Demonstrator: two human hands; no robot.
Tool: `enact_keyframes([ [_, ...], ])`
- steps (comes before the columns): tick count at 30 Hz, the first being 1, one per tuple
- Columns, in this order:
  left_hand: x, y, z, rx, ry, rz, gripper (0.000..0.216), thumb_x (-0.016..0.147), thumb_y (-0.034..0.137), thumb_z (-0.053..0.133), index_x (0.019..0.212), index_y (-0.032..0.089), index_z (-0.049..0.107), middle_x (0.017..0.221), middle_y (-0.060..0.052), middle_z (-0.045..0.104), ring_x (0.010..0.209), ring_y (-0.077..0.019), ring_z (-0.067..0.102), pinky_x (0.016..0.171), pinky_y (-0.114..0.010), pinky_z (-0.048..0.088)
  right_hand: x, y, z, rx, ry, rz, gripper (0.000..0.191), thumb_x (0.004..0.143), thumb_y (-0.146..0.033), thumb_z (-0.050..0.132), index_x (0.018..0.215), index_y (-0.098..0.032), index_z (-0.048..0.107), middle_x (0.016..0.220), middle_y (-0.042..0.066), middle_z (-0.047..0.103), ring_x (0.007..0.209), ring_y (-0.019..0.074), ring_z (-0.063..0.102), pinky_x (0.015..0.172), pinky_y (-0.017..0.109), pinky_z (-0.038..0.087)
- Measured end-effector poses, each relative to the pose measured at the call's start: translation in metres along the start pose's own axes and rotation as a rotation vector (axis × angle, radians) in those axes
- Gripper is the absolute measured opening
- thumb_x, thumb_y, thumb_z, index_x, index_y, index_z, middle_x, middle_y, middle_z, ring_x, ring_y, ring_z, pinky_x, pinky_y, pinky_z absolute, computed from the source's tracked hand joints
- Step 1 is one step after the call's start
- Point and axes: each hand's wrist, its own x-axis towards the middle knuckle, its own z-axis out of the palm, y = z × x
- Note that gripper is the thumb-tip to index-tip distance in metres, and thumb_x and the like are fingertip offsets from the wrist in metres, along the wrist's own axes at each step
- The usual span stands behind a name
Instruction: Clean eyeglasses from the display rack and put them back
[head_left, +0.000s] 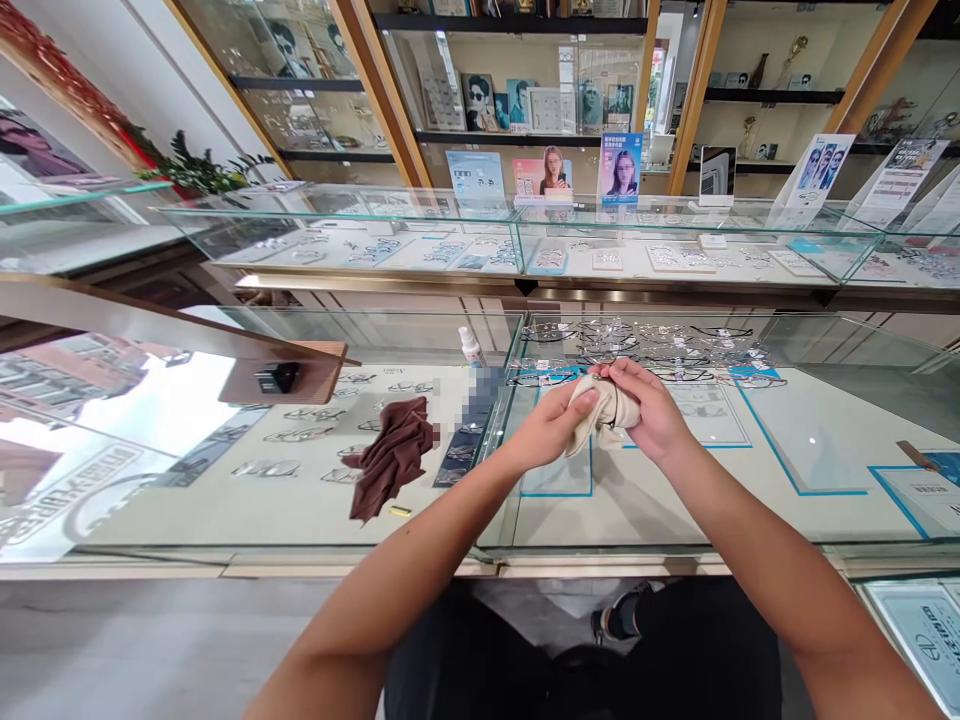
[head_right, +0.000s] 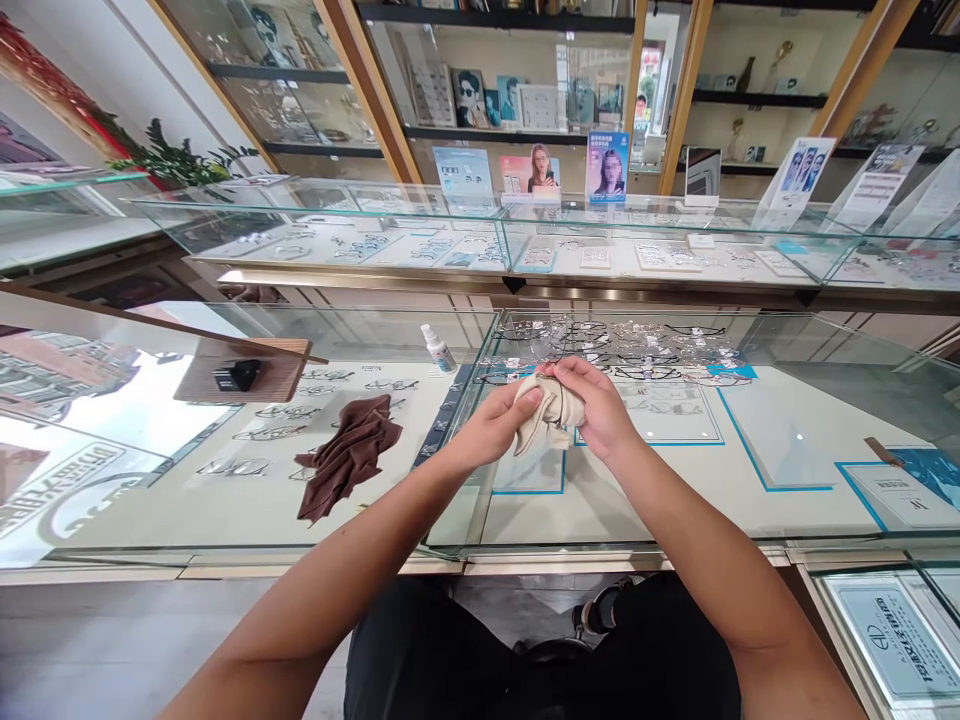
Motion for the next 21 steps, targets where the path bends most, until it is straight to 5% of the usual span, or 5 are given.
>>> enact_keyframes([
  [4, -0.001, 0.000, 0.004, -0.073, -0.059, -0.020, 0.062, 0.084, 0.071, 0.074, 0.108, 0.014, 0.068, 0.086, -0.004, 0.065, 0.076, -0.0152, 0.054, 0.075, -0.027, 0.048, 0.000, -0.001, 0.000, 0.009, 0.030, 0.021, 0.035, 0.059, -0.043, 0.099, 0.069, -0.023, 0.072, 0.090, -0.001, 0.076, 0.084, 0.0151, 0.066, 0.077, 0.026, 0.053],
  [9, -0.002, -0.006, 0.010, -0.068, 0.219, -0.030, 0.071, 0.077, 0.075, 0.077, 0.110, 0.013, 0.073, 0.095, -0.008, 0.071, 0.082, -0.0175, 0.060, 0.075, -0.028, 0.050, -0.004, 0.004, 0.004, -0.036, -0.025, 0.021, 0.035, 0.062, -0.048, 0.097, 0.076, -0.025, 0.075, 0.098, 0.000, 0.079, 0.092, 0.0174, 0.068, 0.082, 0.027, 0.052],
  [13, -0.002, -0.006, 0.011, -0.044, 0.321, -0.030, 0.071, 0.078, 0.083, 0.069, 0.091, 0.014, 0.074, 0.084, -0.005, 0.068, 0.076, -0.0160, 0.056, 0.070, -0.028, 0.048, -0.006, 0.006, 0.005, -0.060, -0.052, 0.002, 0.034, 0.063, -0.048, 0.097, 0.073, -0.026, 0.073, 0.097, 0.000, 0.079, 0.094, 0.0185, 0.069, 0.088, 0.029, 0.052],
  [16, -0.001, -0.003, 0.011, -0.040, 0.281, -0.033, 0.072, 0.080, 0.088, 0.062, 0.075, 0.016, 0.067, 0.071, -0.002, 0.060, 0.069, -0.0139, 0.049, 0.067, -0.027, 0.046, -0.005, 0.004, 0.003, -0.060, -0.021, 0.016, 0.035, 0.061, -0.046, 0.098, 0.075, -0.026, 0.073, 0.096, 0.000, 0.078, 0.096, 0.0196, 0.069, 0.089, 0.030, 0.053],
  [21, 0.002, 0.000, 0.007, -0.135, 0.126, -0.082, 0.072, 0.080, 0.089, 0.062, 0.078, 0.017, 0.064, 0.071, -0.001, 0.060, 0.067, -0.0128, 0.049, 0.065, -0.026, 0.045, 0.000, -0.006, -0.004, -0.052, 0.031, -0.017, 0.035, 0.061, -0.045, 0.097, 0.073, -0.026, 0.070, 0.097, 0.001, 0.077, 0.099, 0.0211, 0.068, 0.090, 0.034, 0.054],
])
